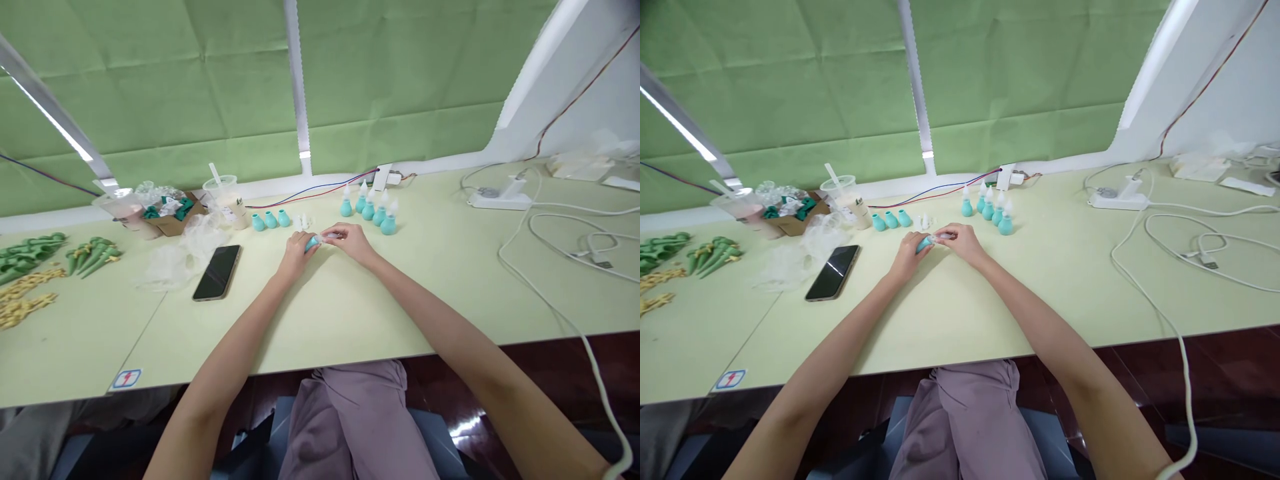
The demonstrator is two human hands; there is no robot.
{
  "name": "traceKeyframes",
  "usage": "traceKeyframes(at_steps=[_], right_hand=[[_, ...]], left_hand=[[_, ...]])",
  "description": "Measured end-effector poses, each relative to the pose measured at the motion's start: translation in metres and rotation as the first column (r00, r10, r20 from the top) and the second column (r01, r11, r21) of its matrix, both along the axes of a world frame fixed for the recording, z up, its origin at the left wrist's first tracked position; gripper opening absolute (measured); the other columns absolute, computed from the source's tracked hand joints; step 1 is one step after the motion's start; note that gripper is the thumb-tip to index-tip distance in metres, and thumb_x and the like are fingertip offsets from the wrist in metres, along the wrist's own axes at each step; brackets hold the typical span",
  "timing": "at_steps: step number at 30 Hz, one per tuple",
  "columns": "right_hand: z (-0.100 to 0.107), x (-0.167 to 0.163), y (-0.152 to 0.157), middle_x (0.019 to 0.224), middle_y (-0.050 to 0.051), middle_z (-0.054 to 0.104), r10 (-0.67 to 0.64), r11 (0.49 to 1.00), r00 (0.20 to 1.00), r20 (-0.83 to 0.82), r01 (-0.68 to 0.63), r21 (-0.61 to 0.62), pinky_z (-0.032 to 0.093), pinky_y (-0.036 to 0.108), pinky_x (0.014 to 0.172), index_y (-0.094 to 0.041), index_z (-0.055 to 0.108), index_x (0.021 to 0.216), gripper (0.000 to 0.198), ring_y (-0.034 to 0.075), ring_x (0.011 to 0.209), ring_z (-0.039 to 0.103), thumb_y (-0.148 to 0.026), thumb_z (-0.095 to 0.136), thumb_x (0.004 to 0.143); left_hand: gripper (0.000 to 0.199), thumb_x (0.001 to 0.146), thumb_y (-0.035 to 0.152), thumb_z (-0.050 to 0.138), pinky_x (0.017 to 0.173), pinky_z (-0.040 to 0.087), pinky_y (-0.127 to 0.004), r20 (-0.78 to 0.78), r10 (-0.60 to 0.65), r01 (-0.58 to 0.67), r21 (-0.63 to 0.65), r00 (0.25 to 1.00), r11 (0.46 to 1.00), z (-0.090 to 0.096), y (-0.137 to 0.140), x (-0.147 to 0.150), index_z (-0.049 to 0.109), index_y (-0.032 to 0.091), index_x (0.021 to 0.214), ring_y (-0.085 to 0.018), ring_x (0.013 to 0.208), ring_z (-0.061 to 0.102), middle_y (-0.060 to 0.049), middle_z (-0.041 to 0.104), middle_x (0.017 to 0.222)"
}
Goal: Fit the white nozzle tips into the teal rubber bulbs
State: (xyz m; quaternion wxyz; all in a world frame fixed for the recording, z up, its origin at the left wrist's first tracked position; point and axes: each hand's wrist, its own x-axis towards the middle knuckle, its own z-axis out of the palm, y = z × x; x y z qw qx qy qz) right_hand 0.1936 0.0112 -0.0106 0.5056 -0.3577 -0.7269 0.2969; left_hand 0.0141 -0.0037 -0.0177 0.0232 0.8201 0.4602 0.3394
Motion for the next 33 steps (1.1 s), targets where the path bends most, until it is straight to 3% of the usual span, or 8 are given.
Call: traceKeyframes(at_steps=[12,19,23,33], right_hand=[[0.001,0.006,0.000,0.082,0.004,0.070,0.093,0.987,0.990,0.103,-0.079,-0.137,0.047,0.027,0.072,-0.020,0.074,0.079,0.015,0.016,0.075,0.062,-0.025,0.067,0.067],[0.006,0.010,0.000,0.078,0.003,0.070,0.070,0.997,0.963,0.262,-0.056,-0.059,0.045,0.027,0.069,-0.021,0.076,0.079,0.014,0.016,0.071,0.061,-0.024,0.066,0.069],[0.001,0.012,0.003,0.080,0.003,0.071,0.114,0.991,0.963,0.245,-0.093,-0.098,0.045,0.027,0.070,-0.021,0.076,0.080,0.015,0.016,0.073,0.062,-0.024,0.068,0.068],[-0.009,0.007,0.004,0.074,0.004,0.072,0.046,0.971,0.995,0.091,-0.023,-0.238,0.049,0.027,0.067,-0.017,0.075,0.082,0.021,0.017,0.067,0.064,-0.026,0.068,0.065]], left_hand=[[0.032,0.083,0.027,0.055,0.081,0.043,-0.036,-0.065,-0.069,0.068,-0.022,0.995,0.997,-0.014,0.006,0.005,0.061,0.016,0.112,-0.022,0.087,0.052,-0.010,0.063,0.091],[0.049,0.080,0.017,0.056,0.085,0.044,-0.035,0.035,-0.015,0.018,-0.063,0.999,0.998,-0.019,0.002,0.011,0.049,0.019,0.129,-0.021,0.090,0.055,-0.007,0.065,0.092],[0.051,0.078,0.008,0.053,0.085,0.045,-0.034,0.049,-0.033,0.038,-0.100,0.998,0.994,-0.021,0.000,0.013,0.050,0.018,0.128,-0.020,0.093,0.056,-0.007,0.066,0.096],[0.053,0.078,0.006,0.049,0.087,0.046,-0.033,0.072,-0.041,0.050,-0.135,0.997,0.990,-0.019,0.001,0.012,0.048,0.019,0.130,-0.019,0.095,0.058,-0.007,0.067,0.099]])
